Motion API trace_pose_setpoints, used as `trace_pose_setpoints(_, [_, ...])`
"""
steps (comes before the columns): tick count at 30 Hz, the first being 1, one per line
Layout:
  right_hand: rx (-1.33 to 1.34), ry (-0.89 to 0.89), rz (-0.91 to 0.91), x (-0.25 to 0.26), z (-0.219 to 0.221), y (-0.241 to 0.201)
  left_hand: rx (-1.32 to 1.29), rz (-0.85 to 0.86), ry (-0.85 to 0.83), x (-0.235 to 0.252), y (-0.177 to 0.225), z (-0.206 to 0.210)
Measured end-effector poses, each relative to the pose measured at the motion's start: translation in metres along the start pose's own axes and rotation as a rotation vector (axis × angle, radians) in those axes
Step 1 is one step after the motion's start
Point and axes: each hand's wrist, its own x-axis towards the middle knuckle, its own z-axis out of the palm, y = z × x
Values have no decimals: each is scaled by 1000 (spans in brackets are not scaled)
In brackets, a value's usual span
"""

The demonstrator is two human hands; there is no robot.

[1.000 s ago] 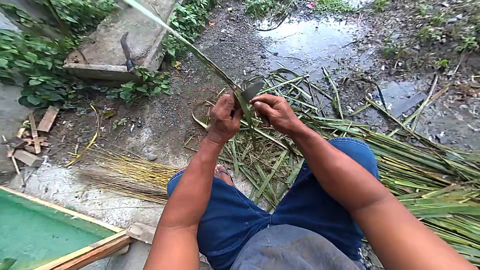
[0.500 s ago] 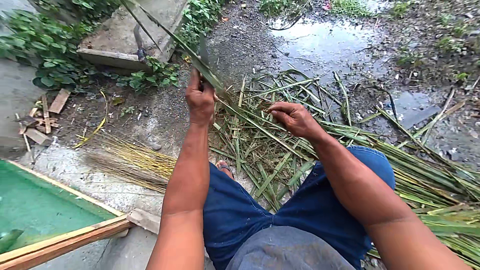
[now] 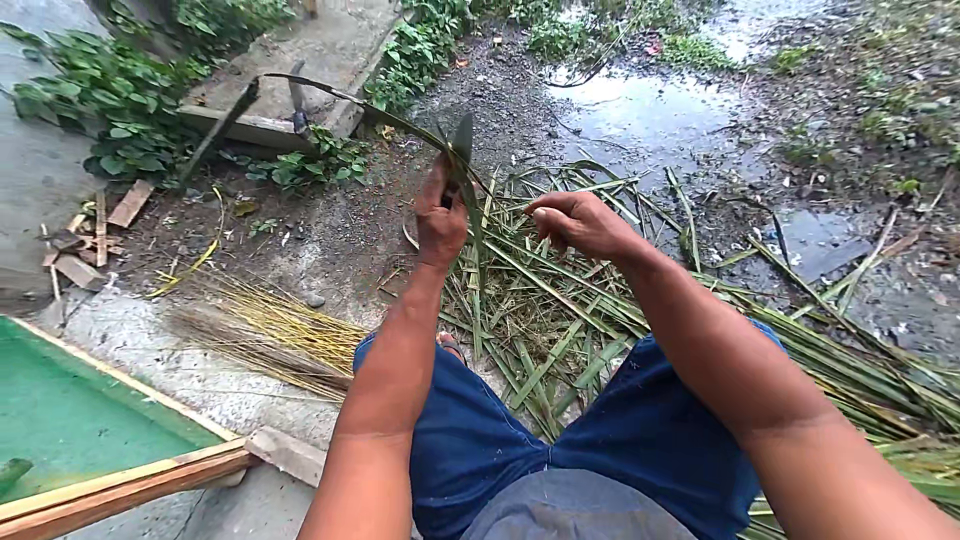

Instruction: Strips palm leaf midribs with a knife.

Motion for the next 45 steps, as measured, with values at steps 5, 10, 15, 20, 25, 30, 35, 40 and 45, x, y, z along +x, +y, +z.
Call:
trace_pose_setpoints(5, [-245,52,-164,-4,1,14,-107,-156,74,7,-4,-12])
trace_pose_setpoints(10, [-294,24,-131,-19,-5,25,-271,-180,168,20,-15,-33])
trace_pose_setpoints(15, [-320,-13,-95,-26,-12,27,-291,-208,244,31,-30,-50])
trace_pose_setpoints(20, [-405,-10,-124,-29,-17,30,-275,-292,326,35,-40,-61])
trace_pose_setpoints(25, [-422,-10,-96,-30,-24,29,-345,-370,349,38,-44,-74])
trace_pose_setpoints(30, [-435,-8,-120,-30,-28,33,-360,-416,414,42,-46,-80])
trace_pose_setpoints(35, [-439,7,-33,-34,-41,33,-383,-423,456,44,-53,-93])
trace_pose_setpoints(40, [-459,60,25,-42,-57,38,-455,-408,454,43,-55,-103])
trace_pose_setpoints(45, [-475,119,58,-50,-70,33,-421,-399,484,44,-55,-111])
